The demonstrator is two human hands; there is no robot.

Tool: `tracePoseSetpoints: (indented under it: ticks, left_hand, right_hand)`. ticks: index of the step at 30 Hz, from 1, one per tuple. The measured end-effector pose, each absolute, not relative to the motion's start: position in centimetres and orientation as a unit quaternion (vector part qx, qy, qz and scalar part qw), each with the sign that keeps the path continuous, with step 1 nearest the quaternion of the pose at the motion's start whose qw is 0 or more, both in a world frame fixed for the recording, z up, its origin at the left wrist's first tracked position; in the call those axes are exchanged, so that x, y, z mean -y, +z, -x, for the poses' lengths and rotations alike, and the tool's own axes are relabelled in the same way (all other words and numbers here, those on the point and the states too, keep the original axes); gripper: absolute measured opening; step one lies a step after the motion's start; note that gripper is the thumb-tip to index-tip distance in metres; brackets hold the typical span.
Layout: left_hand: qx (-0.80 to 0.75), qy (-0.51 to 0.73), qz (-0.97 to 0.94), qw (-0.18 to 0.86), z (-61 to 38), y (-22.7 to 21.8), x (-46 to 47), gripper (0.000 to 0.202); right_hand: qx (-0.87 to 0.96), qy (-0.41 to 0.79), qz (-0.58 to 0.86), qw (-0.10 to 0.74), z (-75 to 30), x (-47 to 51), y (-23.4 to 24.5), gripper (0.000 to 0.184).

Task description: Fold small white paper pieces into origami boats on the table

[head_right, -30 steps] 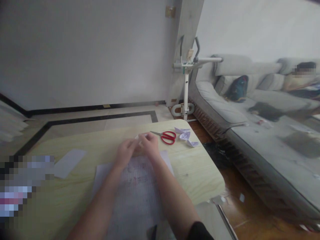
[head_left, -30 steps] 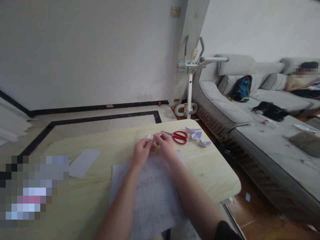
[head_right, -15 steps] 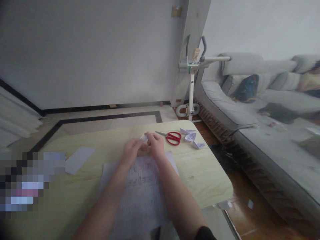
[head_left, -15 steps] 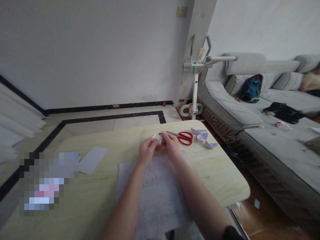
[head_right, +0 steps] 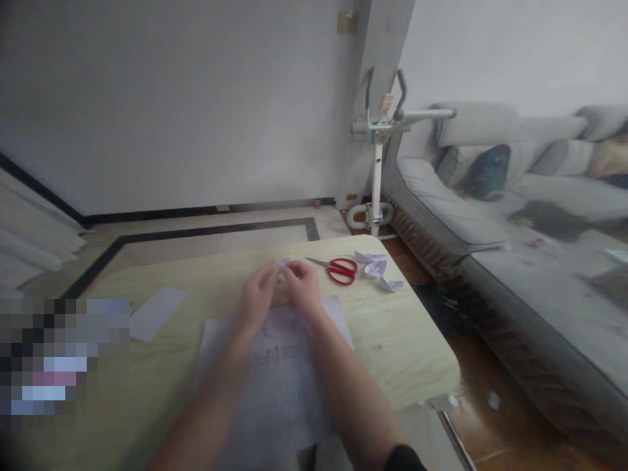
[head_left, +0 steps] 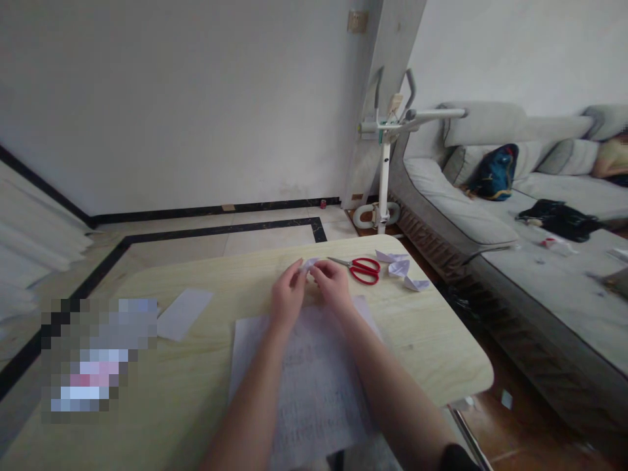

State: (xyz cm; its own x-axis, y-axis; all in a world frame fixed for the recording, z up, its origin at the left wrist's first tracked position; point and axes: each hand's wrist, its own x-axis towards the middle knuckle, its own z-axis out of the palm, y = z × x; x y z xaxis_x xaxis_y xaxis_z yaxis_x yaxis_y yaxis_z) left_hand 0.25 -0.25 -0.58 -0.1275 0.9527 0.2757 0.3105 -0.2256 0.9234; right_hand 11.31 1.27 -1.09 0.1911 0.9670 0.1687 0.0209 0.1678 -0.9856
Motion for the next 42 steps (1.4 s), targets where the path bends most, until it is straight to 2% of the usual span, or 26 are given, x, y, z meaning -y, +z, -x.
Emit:
tracePoseSetpoints:
  ticks: [4, 8, 12, 18, 26, 33, 42]
  left_hand:
    - [-0.534, 0.51, -0.614, 0.277, -0.1, -1.2, 0.0, 0.036]
    - [-0.538, 0.498, -0.605, 0.311, -0.1, -1.4, 0.0, 0.042]
    - [-0.538, 0.489, -0.616, 0.305, -0.1, -1.4, 0.0, 0.04]
    - [-0.537, 0.473, -0.637, 0.285, -0.1, -1.6, 0.1, 0.039]
    - [-0.537, 0.469, -0.639, 0.288, 0.0, -1.4, 0.3, 0.037]
    - [-0.555, 0.464, -0.635, 0.272, 0.0, -1.4, 0.1, 0.035]
    - [-0.57, 0.486, -0.608, 0.265, -0.1, -0.9, 0.4, 0.028]
  right_hand:
    - [0.494, 0.421, 0.498, 0.575, -11.2, -1.1, -1.0, 0.023]
    - [0.488, 0.414, 0.509, 0.576, -11.2, -1.2, -1.5, 0.032]
    - [0.491, 0.376, 0.525, 0.584, -11.2, -1.4, -2.0, 0.027]
    - [0.504, 0.364, 0.532, 0.575, -11.3, -1.3, -1.5, 0.009]
    - [0.525, 0.374, 0.516, 0.564, -11.1, -0.9, -1.2, 0.011]
    - [0.563, 0.277, 0.547, 0.554, -11.2, -1.1, -1.6, 0.011]
    - [0.602, 0.225, 0.548, 0.536, -11.1, -0.7, -1.2, 0.012]
